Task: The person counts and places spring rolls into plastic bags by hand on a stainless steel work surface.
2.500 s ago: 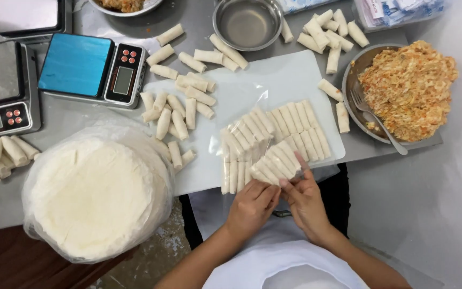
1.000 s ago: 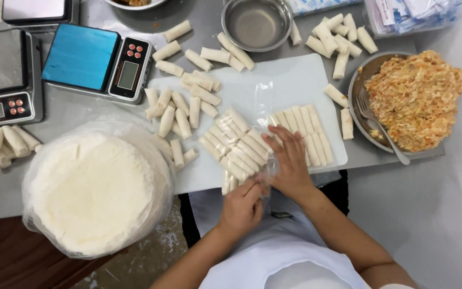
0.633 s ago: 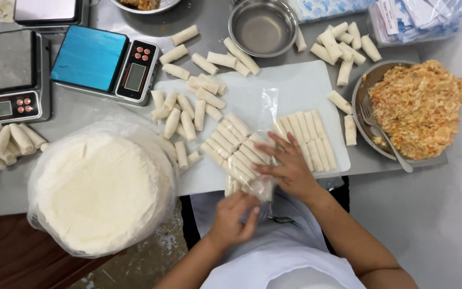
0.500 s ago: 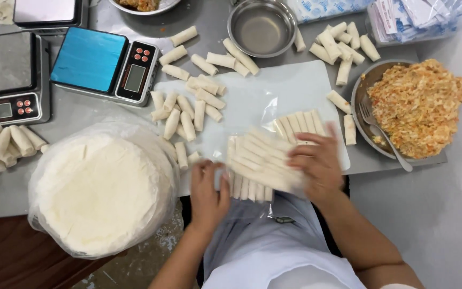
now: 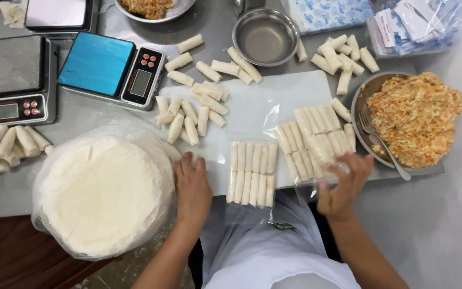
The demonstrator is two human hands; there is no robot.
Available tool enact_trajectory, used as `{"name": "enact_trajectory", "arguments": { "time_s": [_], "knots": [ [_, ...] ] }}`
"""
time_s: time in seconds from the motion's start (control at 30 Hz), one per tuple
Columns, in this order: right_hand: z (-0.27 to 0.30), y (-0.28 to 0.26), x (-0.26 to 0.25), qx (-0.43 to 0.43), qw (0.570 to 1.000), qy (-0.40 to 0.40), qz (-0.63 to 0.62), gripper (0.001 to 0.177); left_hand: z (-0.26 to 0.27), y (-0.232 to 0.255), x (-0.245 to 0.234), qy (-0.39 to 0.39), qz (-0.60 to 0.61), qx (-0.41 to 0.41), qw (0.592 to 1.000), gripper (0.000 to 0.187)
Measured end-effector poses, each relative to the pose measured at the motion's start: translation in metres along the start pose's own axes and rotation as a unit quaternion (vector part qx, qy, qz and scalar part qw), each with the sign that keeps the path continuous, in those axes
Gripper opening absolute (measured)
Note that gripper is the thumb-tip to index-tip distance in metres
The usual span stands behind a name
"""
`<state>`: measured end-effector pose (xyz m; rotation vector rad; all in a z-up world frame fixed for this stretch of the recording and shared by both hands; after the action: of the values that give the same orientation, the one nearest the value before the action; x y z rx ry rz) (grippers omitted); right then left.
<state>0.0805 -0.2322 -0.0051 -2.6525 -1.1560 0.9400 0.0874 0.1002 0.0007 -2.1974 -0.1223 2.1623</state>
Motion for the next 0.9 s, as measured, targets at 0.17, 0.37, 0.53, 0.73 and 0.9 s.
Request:
{"name": "enact_trajectory", "arguments": {
  "time_s": [0.17,0.37,0.53,0.73,0.9],
  "knots": [
    [-0.032,-0.084,0.086,0.149,0.92,-0.133,-0.337,0.03,-0.004,0.004,0.011,0.076,0.62,-0.097,0.775,0.018],
    [-0.05,-0.101,0.143,0.285,0.807,-0.205,-0.476,0.044,0.002,0.033,0.025,0.013,0.878,-0.127,0.462,0.049],
    [-0.041,-0.084,0.149,0.405,0.674,-0.221,-0.577,0.034,-0.005,0.035,0.022,-0.089,0.87,-0.077,0.48,0.054],
    [-0.034,-0.068,0.15,0.456,0.672,-0.155,-0.562,0.039,-0.012,0.04,0.047,-0.061,0.878,-0.075,0.468,0.038],
    [-0.064,-0.076,0.168,0.171,0.865,-0.278,-0.38,0.024,-0.011,0.025,0.075,-0.131,0.833,-0.158,0.513,0.044]
  ]
}}
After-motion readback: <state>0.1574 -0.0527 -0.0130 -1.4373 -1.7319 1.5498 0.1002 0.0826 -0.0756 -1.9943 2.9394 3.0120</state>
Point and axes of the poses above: each hand's wrist, its own z-axis away from the middle knuckle, its own x-axis out of the palm, y = z × x, the point moved 5 cm from there along -z, towards the middle knuckle, and after that the axes turned 10 degrees about -z, right-handed, at the moved point
